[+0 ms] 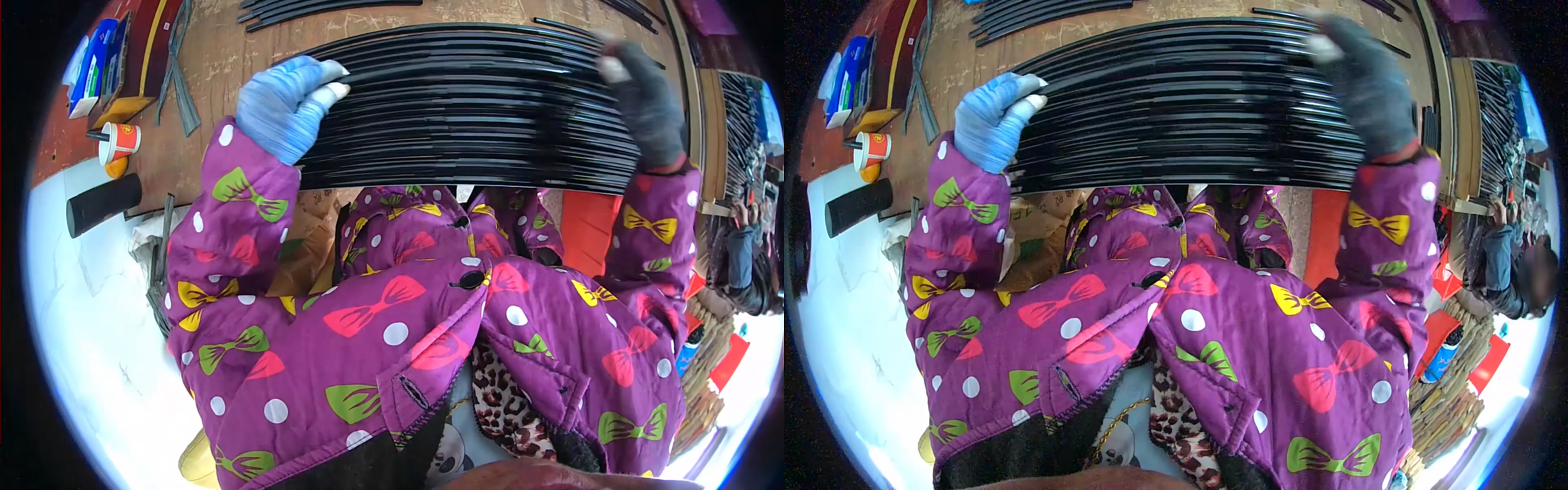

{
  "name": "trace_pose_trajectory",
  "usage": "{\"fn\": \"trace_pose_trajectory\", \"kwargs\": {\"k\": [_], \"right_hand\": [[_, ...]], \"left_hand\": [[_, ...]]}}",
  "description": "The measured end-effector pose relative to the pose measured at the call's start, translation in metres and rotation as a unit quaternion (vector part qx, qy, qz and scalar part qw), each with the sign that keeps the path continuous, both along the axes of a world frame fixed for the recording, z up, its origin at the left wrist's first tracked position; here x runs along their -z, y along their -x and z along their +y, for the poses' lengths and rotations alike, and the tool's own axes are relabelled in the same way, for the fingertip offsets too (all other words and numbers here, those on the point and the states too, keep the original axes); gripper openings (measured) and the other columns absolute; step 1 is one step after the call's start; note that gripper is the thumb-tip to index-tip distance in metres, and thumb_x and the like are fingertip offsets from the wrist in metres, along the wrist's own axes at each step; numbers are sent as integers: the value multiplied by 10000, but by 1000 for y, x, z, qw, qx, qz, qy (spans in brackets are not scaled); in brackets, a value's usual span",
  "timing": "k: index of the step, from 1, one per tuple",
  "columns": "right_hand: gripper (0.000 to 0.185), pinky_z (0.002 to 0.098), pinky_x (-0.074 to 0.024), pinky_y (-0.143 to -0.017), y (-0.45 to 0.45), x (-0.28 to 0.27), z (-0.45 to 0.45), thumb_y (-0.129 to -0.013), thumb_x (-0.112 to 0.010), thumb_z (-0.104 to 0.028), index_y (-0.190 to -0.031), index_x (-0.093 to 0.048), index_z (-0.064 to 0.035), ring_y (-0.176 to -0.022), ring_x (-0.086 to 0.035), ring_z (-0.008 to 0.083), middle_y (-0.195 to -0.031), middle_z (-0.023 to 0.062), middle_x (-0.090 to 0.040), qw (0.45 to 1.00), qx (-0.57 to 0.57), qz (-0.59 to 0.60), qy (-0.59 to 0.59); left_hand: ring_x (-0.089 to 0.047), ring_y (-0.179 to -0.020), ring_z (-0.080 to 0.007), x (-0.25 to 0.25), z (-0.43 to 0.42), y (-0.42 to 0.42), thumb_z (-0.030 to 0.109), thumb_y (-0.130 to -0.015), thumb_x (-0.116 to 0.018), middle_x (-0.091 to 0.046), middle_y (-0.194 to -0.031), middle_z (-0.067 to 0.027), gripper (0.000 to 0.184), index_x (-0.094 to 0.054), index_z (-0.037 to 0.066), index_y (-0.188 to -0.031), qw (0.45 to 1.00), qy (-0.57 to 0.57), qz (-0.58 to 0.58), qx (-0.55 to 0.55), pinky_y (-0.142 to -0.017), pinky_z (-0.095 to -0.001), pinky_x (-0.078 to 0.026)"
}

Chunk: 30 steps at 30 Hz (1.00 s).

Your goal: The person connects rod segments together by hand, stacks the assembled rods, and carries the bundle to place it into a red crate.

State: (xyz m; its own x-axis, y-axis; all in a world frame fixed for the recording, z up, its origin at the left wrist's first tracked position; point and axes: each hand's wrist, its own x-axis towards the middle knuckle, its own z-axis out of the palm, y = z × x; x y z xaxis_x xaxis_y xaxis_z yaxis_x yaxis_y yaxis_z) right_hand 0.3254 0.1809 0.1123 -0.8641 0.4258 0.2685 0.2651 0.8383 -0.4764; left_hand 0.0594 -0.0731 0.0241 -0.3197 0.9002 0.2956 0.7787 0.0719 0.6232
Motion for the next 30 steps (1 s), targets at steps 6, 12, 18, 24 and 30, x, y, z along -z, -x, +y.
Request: {"fn": "trace_pose_trajectory", "kwargs": {"k": [6, 12, 18, 24, 30], "right_hand": [[297, 224, -419, -611, -58, 0, 36, -887, -458, -286, -1068, -564, -75, -660, -525, 82, -766, 25, -584, 973, 226, -11, 47], [195, 188, -323, -483, -45, 22, 0, -853, -524, -182, -988, -598, -62, -522, -425, 56, -618, -34, -479, 961, 204, 60, 177], [196, 201, -335, -492, -39, 18, -1, -851, -520, -160, -973, -592, -24, -525, -452, 74, -632, 1, -519, 890, 211, 218, 340], [192, 210, -402, -487, -27, 24, -35, -815, -555, -199, -856, -589, -15, -520, -504, 92, -623, 28, -533, 934, 102, 141, 313], [167, 207, -459, -530, 19, 28, -91, -819, -539, -84, -953, -592, 0, -598, -581, 121, -712, 75, -607, 911, 100, 63, 395]], "left_hand": [[-543, -680, -97, 9, -7, 5, 34, -737, -619, -595, -735, -36, 170, -627, 14, -906, 984, 34, -172, -38, -622, -216, -423], [-543, -690, -97, -2, -6, -4, 31, -727, -629, -599, -742, -33, 166, -635, 15, -892, 975, 39, -212, -47, -640, -218, -422], [-574, -704, -140, -9, -11, -10, 29, -713, -638, -608, -747, -66, 162, -636, 7, -874, 985, 16, -174, -14, -642, -242, -432], [-592, -700, -198, -10, -5, -17, 33, -691, -651, -612, -740, -91, 166, -635, 15, -856, 997, -13, -80, 16, -637, -261, -445], [-589, -684, -193, -15, 12, -35, 62, -701, -651, -607, -754, -85, 183, -635, 41, -881, 999, -23, -1, 48, -621, -267, -454]]}}
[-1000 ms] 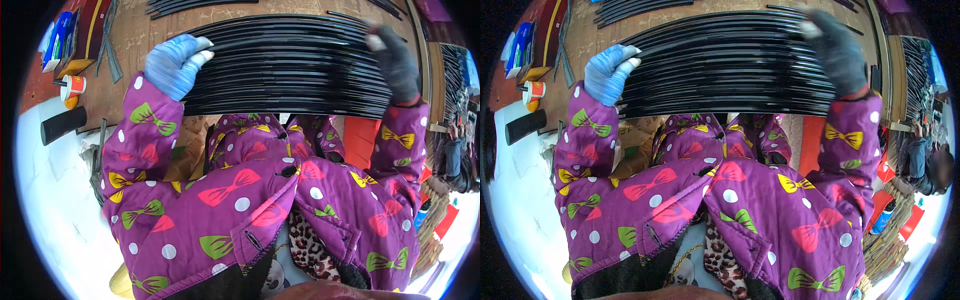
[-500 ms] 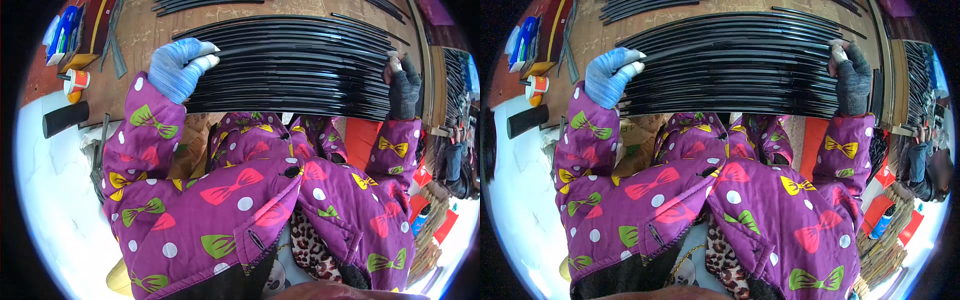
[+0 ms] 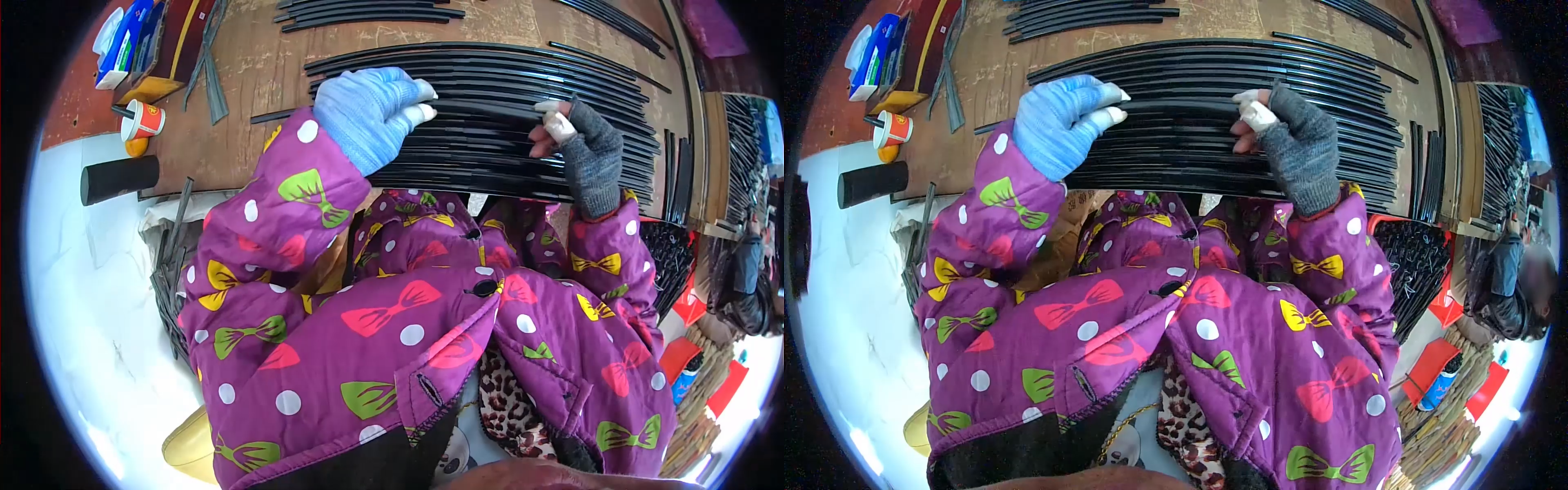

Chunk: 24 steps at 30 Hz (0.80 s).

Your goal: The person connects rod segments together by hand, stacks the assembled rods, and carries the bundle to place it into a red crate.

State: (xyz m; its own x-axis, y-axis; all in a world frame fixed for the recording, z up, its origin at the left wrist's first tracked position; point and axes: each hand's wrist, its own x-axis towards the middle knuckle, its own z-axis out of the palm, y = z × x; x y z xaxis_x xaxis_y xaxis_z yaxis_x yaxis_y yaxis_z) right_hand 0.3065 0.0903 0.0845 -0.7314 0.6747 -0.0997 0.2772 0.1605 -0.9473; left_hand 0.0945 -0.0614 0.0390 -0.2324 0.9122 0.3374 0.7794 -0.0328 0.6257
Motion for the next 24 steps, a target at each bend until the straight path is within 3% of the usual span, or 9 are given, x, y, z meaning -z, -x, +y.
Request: {"fn": "trace_pose_trajectory", "kwargs": {"k": [3, 6, 10, 11, 12, 14, 18, 22, 24], "right_hand": [[170, 217, -450, -514, -6, 2, 9, -817, -542, -124, -923, -594, -3, -553, -555, 118, -665, 60, -584, 998, 16, 60, 33], [199, 229, -381, -480, -39, -3, 49, -824, -531, -152, -926, -582, 11, -511, -480, 104, -615, 36, -526, 995, 56, 81, -23], [202, 233, -338, -492, -72, 0, 76, -839, -520, -157, -942, -567, 10, -512, -425, 101, -612, 29, -486, 987, 66, 128, 68], [202, 241, -339, -497, -76, 3, 80, -842, -518, -156, -948, -564, 10, -514, -416, 103, -612, 29, -481, 984, 62, 142, 88], [203, 250, -339, -502, -77, 5, 81, -845, -517, -155, -954, -562, 10, -517, -408, 105, -612, 30, -475, 980, 57, 156, 107], [207, 257, -341, -511, -79, 11, 82, -849, -515, -159, -964, -555, 9, -522, -411, 112, -624, 34, -481, 981, 57, 144, 119], [213, 254, -328, -503, -83, 18, 85, -853, -508, -173, -961, -552, 6, -520, -405, 113, -631, 30, -476, 978, 82, 139, 129], [222, 250, -318, -496, -83, 21, 82, -858, -504, -191, -960, -554, 0, -518, -402, 112, -628, 27, -476, 979, 98, 137, 117], [223, 255, -337, -506, -85, 25, 84, -846, -520, -179, -968, -547, 6, -525, -413, 112, -640, 33, -484, 980, 87, 140, 110]], "left_hand": [[-589, -731, -190, 7, -4, 8, 84, -705, -660, -614, -797, -78, 200, -636, 46, -899, 999, 0, -38, 2, -667, -266, -461], [-593, -763, -191, 14, -23, 29, 77, -714, -658, -617, -815, -86, 192, -636, 34, -900, 997, 56, -27, -56, -703, -269, -460], [-592, -786, -148, 23, -35, 42, 68, -723, -651, -627, -818, -75, 196, -635, 24, -913, 982, 110, -119, -95, -700, -255, -456], [-611, -774, -203, 24, -35, 45, 191, -725, -665, -638, -839, -93, 223, -642, 78, -916, 982, 134, -91, -94, -716, -287, -471], [-611, -774, -203, 22, -36, 46, 191, -725, -665, -638, -839, -93, 223, -642, 78, -916, 982, 135, -91, -96, -716, -287, -471], [-603, -742, -157, 21, -35, 46, 195, -742, -663, -641, -808, -76, 223, -643, 69, -925, 950, 199, -213, -115, -685, -270, -473], [-549, -664, -89, 25, -37, 45, 95, -762, -631, -623, -754, -40, 176, -642, 36, -927, 928, 189, -301, -111, -614, -212, -439], [-547, -665, -87, 29, -39, 45, 89, -760, -631, -623, -759, -40, 167, -644, 27, -914, 917, 208, -314, -129, -612, -209, -436], [-545, -664, -88, 28, -42, 41, 71, -746, -640, -613, -753, -27, 154, -648, 28, -893, 948, 123, -271, -114, -612, -215, -436]]}}
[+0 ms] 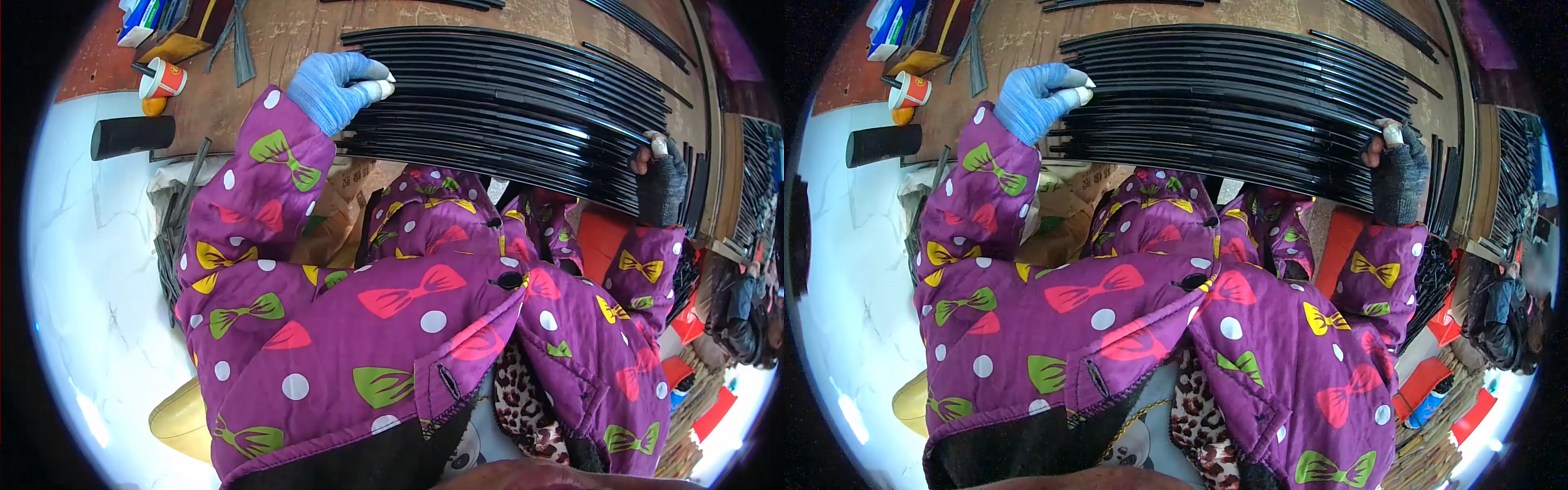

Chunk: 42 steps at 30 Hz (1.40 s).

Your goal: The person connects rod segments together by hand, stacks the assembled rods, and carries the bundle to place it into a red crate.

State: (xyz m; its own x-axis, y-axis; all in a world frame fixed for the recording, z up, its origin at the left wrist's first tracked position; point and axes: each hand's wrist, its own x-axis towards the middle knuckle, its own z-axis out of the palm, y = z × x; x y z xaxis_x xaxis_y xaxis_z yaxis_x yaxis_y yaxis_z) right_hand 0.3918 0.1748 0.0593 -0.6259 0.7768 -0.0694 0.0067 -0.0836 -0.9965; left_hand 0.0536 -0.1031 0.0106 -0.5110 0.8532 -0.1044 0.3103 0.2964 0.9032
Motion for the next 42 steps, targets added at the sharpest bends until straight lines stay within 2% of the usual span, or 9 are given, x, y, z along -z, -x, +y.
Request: {"fn": "trace_pose_trajectory", "kwargs": {"k": [13, 18, 26, 32, 33, 34, 36, 40, 42], "right_hand": [[240, 258, -354, -511, -8, 13, 4, -819, -548, -170, -979, -534, 7, -528, -423, 110, -654, 34, -492, 999, -26, 42, 12], [255, 262, -356, -515, -10, 17, 4, -821, -545, -186, -981, -531, 12, -528, -424, 112, -660, 34, -492, 999, -16, 40, 20], [259, 263, -354, -513, -8, 17, -1, -822, -549, -189, -980, -529, 15, -525, -423, 111, -656, 30, -485, 999, 3, 38, 18], [260, 261, -352, -508, -8, 18, -1, -825, -552, -194, -981, -530, 13, -526, -423, 109, -653, 29, -484, 999, 2, 39, 19], [260, 257, -355, -510, -3, 14, -7, -823, -557, -199, -975, -534, 11, -526, -424, 109, -647, 27, -484, 999, 3, 51, 4], [260, 254, -357, -511, 3, 11, -13, -821, -563, -204, -969, -538, 9, -525, -425, 109, -641, 25, -483, 998, 4, 63, -11], [256, 250, -363, -513, 20, 8, -32, -821, -565, -206, -961, -543, 7, -526, -428, 107, -640, 25, -488, 998, 3, 55, -30], [247, 246, -379, -514, 20, -1, -34, -824, -565, -210, -946, -553, 5, -525, -436, 102, -646, 37, -510, 995, 42, -11, -85], [199, 249, -369, -528, -9, 0, -2, -837, -543, -169, -935, -547, 4, -536, -429, 100, -654, 46, -506, 992, 89, 32, -85]], "left_hand": [[-557, -701, -134, -4, -1, -7, 40, -695, -671, -594, -783, -41, 178, -648, 51, -871, 978, -84, 184, 47, -611, -235, -429], [-584, -666, -183, -10, -1, -10, 58, -727, -635, -596, -754, -81, 127, -633, 38, -853, 935, -118, 326, 78, -590, -274, -452], [-562, -657, -121, -5, 0, -17, 50, -744, -631, -610, -728, -63, 125, -634, 17, -865, 987, -82, 126, 48, -593, -245, -440], [-530, -567, -74, -12, 0, -19, 49, -738, -642, -601, -697, -28, 141, -636, 27, -877, 981, -112, 156, 35, -514, -204, -410], [-476, -477, -42, -10, 2, -19, 43, -751, -627, -583, -660, -18, 142, -631, 20, -891, 993, -90, 71, 5, -435, -180, -367], [-476, -477, -42, -12, 5, -21, 43, -751, -627, -583, -660, -18, 142, -631, 20, -891, 994, -89, 70, 7, -435, -180, -367], [-435, -427, -33, -23, 10, -28, 47, -762, -615, -566, -627, -24, 147, -619, -4, -899, 995, 1, -88, -50, -389, -170, -335], [-436, -407, -52, -23, 6, -18, 48, -767, -597, -553, -593, -42, 159, -605, -45, -895, 985, 13, -169, -42, -378, -178, -335], [-442, -403, -62, -20, -3, -5, 72, -771, -593, -550, -587, -44, 175, -602, -53, -892, 990, 15, -141, -15, -376, -190, -333]]}}
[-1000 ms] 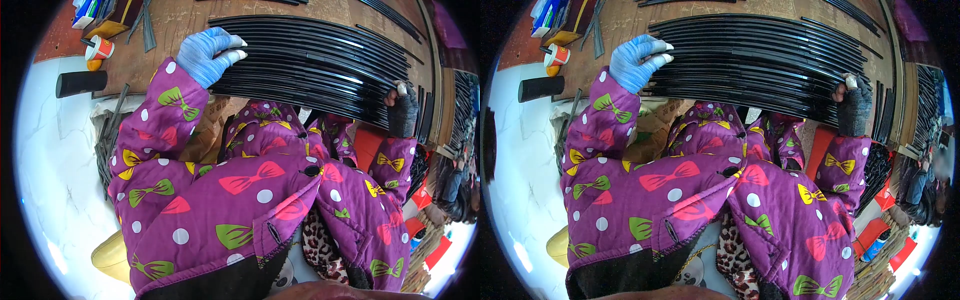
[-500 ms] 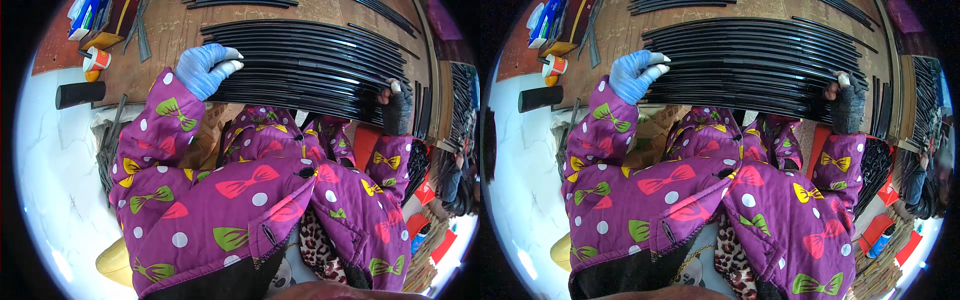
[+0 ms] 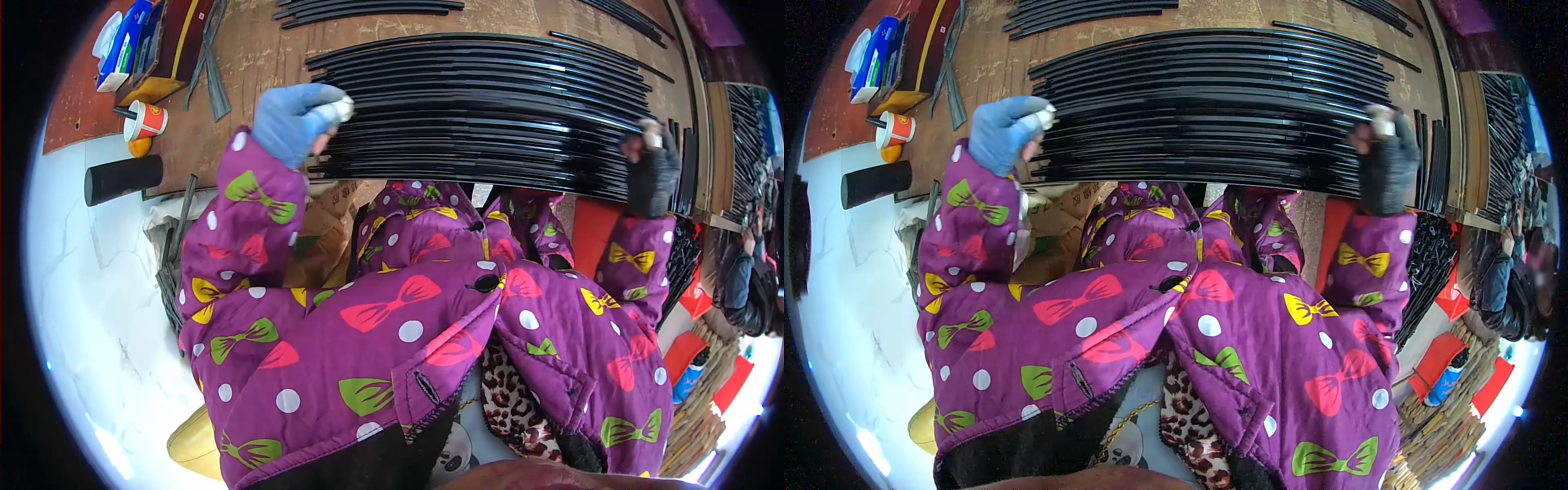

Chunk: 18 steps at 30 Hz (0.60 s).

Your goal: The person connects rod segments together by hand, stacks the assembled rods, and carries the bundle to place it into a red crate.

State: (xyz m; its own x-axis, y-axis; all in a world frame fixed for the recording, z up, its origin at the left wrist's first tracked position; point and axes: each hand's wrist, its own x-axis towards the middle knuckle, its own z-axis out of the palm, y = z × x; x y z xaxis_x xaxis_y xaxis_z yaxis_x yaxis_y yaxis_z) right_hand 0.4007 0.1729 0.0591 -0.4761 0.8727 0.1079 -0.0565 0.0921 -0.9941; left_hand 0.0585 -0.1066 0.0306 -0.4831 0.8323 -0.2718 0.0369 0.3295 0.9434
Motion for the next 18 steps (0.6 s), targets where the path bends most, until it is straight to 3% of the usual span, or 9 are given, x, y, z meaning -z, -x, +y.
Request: {"fn": "trace_pose_trajectory", "kwargs": {"k": [3, 6, 9, 14, 15, 17, 18], "right_hand": [[170, 256, -350, -538, -53, -12, 43, -841, -527, -131, -943, -546, 4, -543, -411, 105, -658, 44, -496, 997, -26, 50, 59], [224, 271, -338, -567, -90, -4, 70, -839, -525, -154, -1010, -522, -10, -532, -387, 100, -664, 26, -466, 996, -14, 40, 73], [188, 268, -329, -540, -90, -8, 72, -841, -519, -113, -970, -537, 22, -553, -394, 118, -628, 33, -452, 996, 28, 7, 81], [159, 241, -349, -505, -84, -6, 81, -848, -513, -138, -922, -567, -7, -541, -435, 110, -614, 24, -483, 997, 41, -48, 53], [158, 256, -373, -509, -80, -8, 81, -836, -526, -162, -896, -584, -27, -554, -475, 125, -615, 34, -514, 980, 88, -177, -1], [160, 286, -422, -515, -74, -11, 81, -813, -551, -210, -843, -619, -68, -581, -556, 155, -618, 52, -578, 883, 176, -422, -105], [160, 286, -422, -515, -74, -7, 88, -813, -551, -210, -843, -619, -68, -581, -556, 155, -618, 52, -578, 883, 176, -422, -103]], "left_hand": [[-451, -404, -73, 22, -21, 31, 101, -770, -599, -550, -586, -46, 189, -604, -50, -884, 999, -35, -10, -19, -374, -202, -332], [-462, -407, -82, 33, -29, 42, 107, -766, -606, -554, -591, -49, 184, -609, -40, -877, 1000, 9, -8, -18, -372, -206, -332], [-462, -401, -86, 43, -28, 43, 101, -768, -611, -557, -598, -46, 170, -613, -29, -877, 999, 23, -25, -29, -362, -212, -333], [-446, -371, -94, 41, -22, 38, 86, -771, -619, -563, -618, -42, 145, -614, -3, -886, 996, 61, -15, -64, -327, -231, -320], [-494, -458, -86, 36, -20, 36, 77, -762, -630, -584, -671, -34, 147, -614, 10, -892, 993, 96, -16, -71, -403, -210, -379], [-513, -526, -77, 41, -21, 34, 70, -755, -638, -592, -703, -25, 150, -616, 15, -893, 995, 62, 15, -71, -470, -200, -404], [-532, -594, -68, 43, -21, 33, 63, -748, -646, -600, -736, -17, 155, -617, 20, -894, 996, 31, 45, -71, -537, -190, -428]]}}
